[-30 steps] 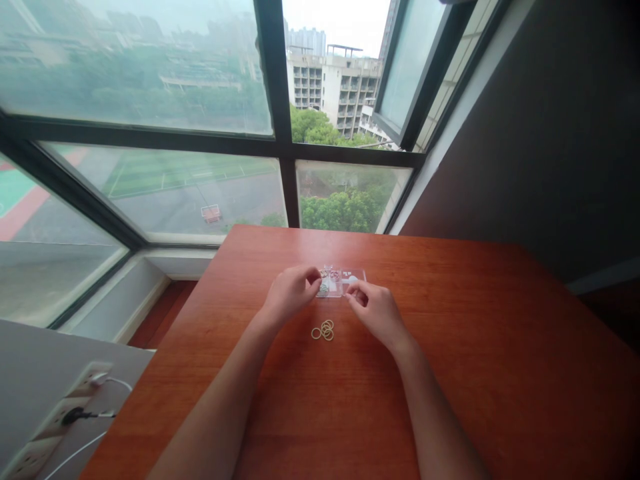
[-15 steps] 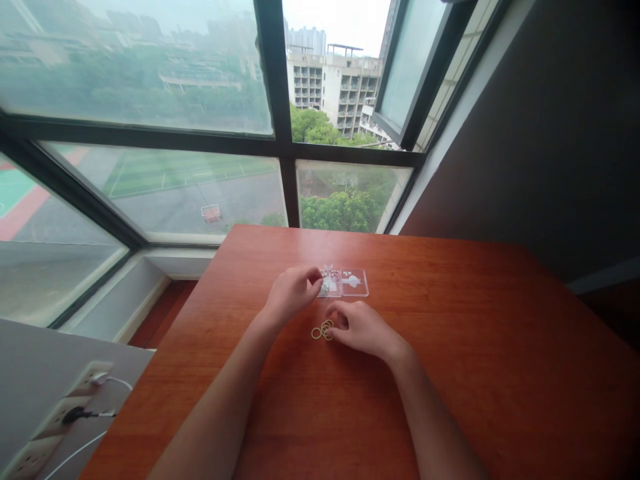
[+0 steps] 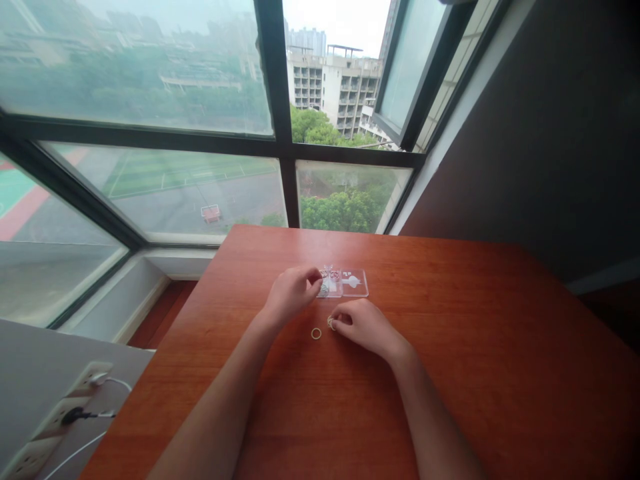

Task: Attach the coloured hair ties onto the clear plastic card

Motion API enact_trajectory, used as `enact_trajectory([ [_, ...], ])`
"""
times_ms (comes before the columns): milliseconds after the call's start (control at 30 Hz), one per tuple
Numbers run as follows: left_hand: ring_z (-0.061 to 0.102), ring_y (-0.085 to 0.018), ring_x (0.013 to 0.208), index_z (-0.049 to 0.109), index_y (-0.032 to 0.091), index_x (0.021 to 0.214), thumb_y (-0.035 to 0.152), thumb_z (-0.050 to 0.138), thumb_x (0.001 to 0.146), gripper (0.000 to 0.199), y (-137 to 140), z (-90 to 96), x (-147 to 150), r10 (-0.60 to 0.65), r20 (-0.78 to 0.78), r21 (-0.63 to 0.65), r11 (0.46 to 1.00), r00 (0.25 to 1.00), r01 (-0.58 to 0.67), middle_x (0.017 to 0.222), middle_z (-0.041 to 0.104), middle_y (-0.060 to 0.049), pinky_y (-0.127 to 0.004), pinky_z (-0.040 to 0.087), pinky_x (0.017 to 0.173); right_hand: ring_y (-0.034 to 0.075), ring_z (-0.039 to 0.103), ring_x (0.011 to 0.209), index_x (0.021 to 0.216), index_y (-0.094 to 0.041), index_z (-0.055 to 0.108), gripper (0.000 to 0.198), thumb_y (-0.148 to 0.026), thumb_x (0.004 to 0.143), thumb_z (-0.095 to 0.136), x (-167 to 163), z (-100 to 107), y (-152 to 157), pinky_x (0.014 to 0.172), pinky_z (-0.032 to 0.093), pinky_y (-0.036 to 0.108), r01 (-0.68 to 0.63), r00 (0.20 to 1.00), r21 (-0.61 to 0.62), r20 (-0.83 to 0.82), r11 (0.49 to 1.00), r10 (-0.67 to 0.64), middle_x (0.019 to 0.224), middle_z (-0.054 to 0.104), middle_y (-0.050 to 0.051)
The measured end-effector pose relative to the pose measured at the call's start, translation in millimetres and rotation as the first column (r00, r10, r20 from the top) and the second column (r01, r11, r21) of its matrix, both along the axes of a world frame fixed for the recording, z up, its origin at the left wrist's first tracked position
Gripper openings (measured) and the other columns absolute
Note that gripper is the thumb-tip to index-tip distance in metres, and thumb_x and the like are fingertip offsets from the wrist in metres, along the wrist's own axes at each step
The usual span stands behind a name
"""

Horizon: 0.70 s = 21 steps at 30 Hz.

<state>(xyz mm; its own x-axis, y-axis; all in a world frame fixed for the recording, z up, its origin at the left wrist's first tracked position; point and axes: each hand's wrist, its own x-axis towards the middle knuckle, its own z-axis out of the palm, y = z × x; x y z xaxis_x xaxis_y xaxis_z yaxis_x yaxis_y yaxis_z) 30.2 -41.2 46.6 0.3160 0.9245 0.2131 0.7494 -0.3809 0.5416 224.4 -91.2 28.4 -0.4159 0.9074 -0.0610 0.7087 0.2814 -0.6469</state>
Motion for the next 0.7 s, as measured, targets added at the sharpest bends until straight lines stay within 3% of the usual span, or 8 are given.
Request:
enact_trajectory([
  [700, 0.056, -0.013, 0.066, 0.066, 0.019, 0.078, 0.025, 0.054, 0.082, 0.015, -0.6, 0.7, 0.4, -0.022, -0.003, -0.011, 1.000, 1.000, 0.022, 0.077, 0.069, -0.002, -0.022, 0.036, 0.059, 0.013, 0.058, 0.066, 0.080, -0.021, 0.074, 0.019, -0.025, 0.087, 0.056, 6.7, 4.7, 3.4, 0.063, 0.039, 0.022, 0.025, 0.998, 0.081, -0.062, 0.996, -0.020, 0.076, 0.071, 0.001],
])
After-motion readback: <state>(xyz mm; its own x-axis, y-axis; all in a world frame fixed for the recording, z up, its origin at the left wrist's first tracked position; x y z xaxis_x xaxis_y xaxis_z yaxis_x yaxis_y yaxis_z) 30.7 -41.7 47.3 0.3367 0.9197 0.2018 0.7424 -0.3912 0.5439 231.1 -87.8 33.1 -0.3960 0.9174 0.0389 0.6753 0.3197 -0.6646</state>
